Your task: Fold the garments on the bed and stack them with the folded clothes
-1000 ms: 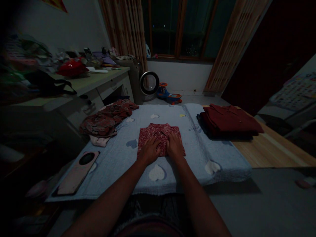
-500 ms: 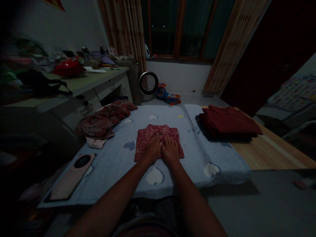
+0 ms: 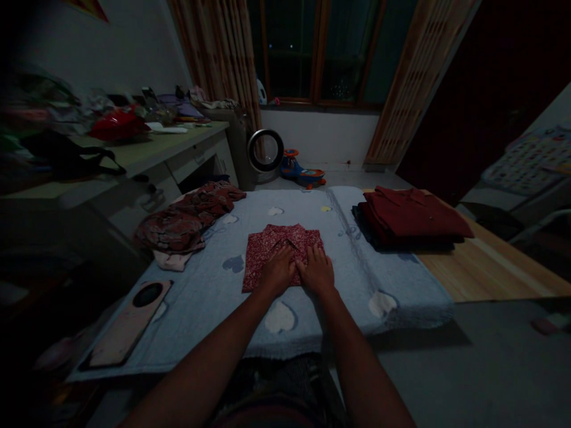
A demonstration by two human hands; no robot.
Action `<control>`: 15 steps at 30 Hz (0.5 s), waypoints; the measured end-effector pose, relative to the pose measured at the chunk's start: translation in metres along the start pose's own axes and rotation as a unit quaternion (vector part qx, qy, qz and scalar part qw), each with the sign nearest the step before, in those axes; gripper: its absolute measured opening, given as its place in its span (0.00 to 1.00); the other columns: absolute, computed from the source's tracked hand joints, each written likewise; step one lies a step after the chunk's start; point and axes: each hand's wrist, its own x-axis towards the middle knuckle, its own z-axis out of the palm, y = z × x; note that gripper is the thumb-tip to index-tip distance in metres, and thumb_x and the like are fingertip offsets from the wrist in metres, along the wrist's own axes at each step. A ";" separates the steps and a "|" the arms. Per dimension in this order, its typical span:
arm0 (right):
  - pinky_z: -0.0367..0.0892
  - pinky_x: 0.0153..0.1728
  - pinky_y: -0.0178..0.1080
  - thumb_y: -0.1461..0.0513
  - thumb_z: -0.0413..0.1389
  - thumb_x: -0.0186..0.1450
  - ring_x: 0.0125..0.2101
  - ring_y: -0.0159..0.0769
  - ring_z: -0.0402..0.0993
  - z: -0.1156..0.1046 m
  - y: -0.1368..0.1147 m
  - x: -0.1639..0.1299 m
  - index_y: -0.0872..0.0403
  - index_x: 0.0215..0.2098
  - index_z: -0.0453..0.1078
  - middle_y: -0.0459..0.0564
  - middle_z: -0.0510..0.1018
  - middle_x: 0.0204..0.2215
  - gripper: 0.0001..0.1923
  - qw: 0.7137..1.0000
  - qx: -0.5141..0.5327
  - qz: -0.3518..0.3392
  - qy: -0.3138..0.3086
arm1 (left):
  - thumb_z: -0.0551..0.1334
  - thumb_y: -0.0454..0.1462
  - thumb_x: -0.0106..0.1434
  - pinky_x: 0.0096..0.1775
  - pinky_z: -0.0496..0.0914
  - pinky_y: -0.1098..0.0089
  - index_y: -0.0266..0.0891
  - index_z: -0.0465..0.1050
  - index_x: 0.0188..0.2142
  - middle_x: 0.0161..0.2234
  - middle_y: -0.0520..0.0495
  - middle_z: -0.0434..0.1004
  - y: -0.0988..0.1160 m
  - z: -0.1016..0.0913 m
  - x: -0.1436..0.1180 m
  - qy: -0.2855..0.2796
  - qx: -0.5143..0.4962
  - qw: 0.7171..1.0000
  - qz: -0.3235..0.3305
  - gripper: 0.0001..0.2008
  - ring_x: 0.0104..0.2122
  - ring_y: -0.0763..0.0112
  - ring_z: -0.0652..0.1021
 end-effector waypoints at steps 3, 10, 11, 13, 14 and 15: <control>0.47 0.62 0.57 0.49 0.39 0.73 0.68 0.50 0.47 -0.009 0.003 0.004 0.54 0.68 0.54 0.57 0.52 0.69 0.31 0.999 -0.005 0.019 -0.027 | 0.54 0.39 0.69 0.65 0.58 0.55 0.36 0.68 0.58 0.62 0.41 0.68 0.002 -0.002 -0.002 0.012 -0.005 1.000 0.000 0.20 0.63 0.60 0.65; 0.44 0.64 0.53 0.61 0.41 0.71 0.67 0.47 0.48 -0.020 -0.005 0.038 0.58 0.66 0.58 0.56 0.57 0.68 0.26 1.000 -0.005 0.009 0.027 | 0.54 0.39 0.68 0.64 0.59 0.56 0.39 0.69 0.56 0.60 0.43 0.69 0.003 0.001 -0.002 0.040 -0.013 0.999 0.001 0.18 0.62 0.61 0.66; 0.44 0.64 0.50 0.62 0.41 0.71 0.67 0.45 0.49 -0.018 -0.007 0.043 0.59 0.66 0.57 0.56 0.56 0.68 0.26 0.999 0.000 -0.016 0.031 | 0.54 0.38 0.68 0.64 0.59 0.56 0.39 0.69 0.56 0.60 0.43 0.70 0.003 0.002 -0.002 0.042 -0.014 0.999 0.001 0.18 0.62 0.61 0.67; 0.45 0.64 0.47 0.61 0.39 0.72 0.66 0.43 0.51 -0.010 -0.010 0.049 0.59 0.66 0.56 0.56 0.57 0.68 0.27 0.999 -0.001 -0.048 0.021 | 0.55 0.38 0.68 0.64 0.59 0.56 0.39 0.68 0.57 0.60 0.43 0.70 0.002 0.004 -0.002 0.044 -0.016 0.999 0.001 0.19 0.62 0.62 0.67; 0.45 0.64 0.47 0.60 0.39 0.72 0.66 0.44 0.51 -0.005 -0.011 0.051 0.59 0.67 0.56 0.56 0.57 0.68 0.27 0.999 -0.007 -0.050 0.015 | 0.55 0.38 0.68 0.64 0.59 0.57 0.39 0.68 0.57 0.60 0.43 0.69 0.001 0.004 -0.002 0.043 -0.016 0.999 0.001 0.19 0.62 0.62 0.67; 0.45 0.64 0.48 0.59 0.39 0.73 0.66 0.45 0.51 -0.001 -0.011 0.052 0.59 0.67 0.55 0.57 0.57 0.68 0.27 0.999 -0.014 -0.045 0.011 | 0.55 0.37 0.67 0.64 0.59 0.57 0.38 0.68 0.58 0.61 0.42 0.69 0.001 0.005 -0.002 0.041 -0.015 0.999 0.001 0.20 0.62 0.62 0.67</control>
